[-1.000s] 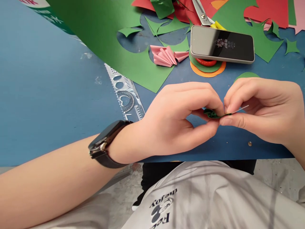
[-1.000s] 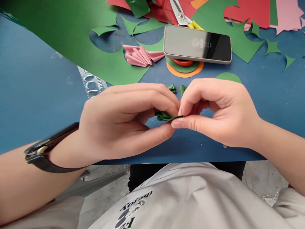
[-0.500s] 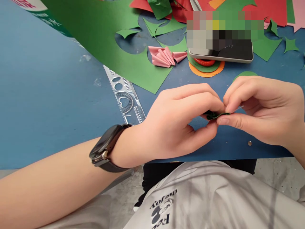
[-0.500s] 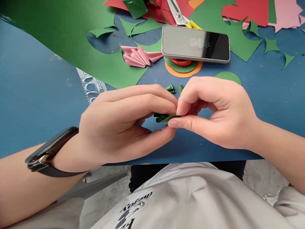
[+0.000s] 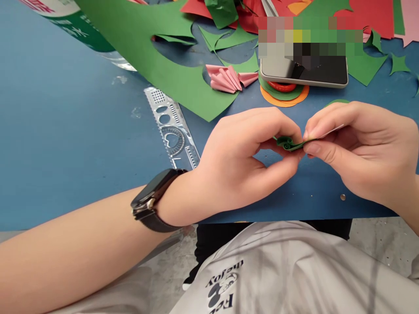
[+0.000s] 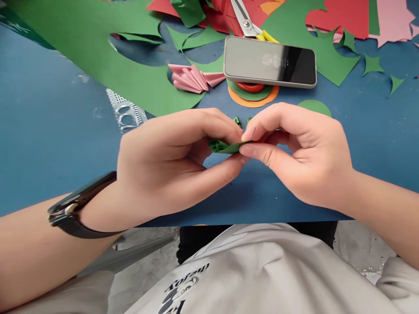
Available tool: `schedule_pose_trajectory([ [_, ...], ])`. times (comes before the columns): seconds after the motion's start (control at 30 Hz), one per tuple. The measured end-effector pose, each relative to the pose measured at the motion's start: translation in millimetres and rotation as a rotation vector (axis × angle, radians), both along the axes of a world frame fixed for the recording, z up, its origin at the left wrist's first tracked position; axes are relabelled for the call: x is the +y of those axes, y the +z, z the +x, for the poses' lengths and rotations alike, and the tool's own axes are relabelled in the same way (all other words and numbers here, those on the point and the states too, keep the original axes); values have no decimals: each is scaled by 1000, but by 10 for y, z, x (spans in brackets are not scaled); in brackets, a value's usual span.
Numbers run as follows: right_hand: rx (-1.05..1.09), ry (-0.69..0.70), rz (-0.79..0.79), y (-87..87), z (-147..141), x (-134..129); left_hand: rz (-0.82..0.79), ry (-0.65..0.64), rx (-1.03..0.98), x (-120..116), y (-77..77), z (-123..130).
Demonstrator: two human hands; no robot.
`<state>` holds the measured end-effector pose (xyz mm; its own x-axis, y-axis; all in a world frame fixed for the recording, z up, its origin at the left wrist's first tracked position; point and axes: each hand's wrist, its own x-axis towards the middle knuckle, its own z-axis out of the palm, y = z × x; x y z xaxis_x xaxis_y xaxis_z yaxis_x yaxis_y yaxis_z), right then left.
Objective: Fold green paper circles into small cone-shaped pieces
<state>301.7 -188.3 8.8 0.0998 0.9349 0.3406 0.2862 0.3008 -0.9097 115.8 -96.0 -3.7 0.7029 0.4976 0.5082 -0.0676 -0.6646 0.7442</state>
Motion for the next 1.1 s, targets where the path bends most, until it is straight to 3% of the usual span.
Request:
schedule_pose_trajectory([
  [0.2,13,48,3,-39,-14,14,-161,-30,-18,-37,-10,4],
  [0.33,10,75,9,-60,12,54,-139,-58,-28,-26,-38,11],
  [0.7,5,16,2,-86,12,66,-110,54,-36,-51,-107,28],
  [1.1,-68,89,50,-84,64,101,-205,-32,-39,-21,-64,12],
])
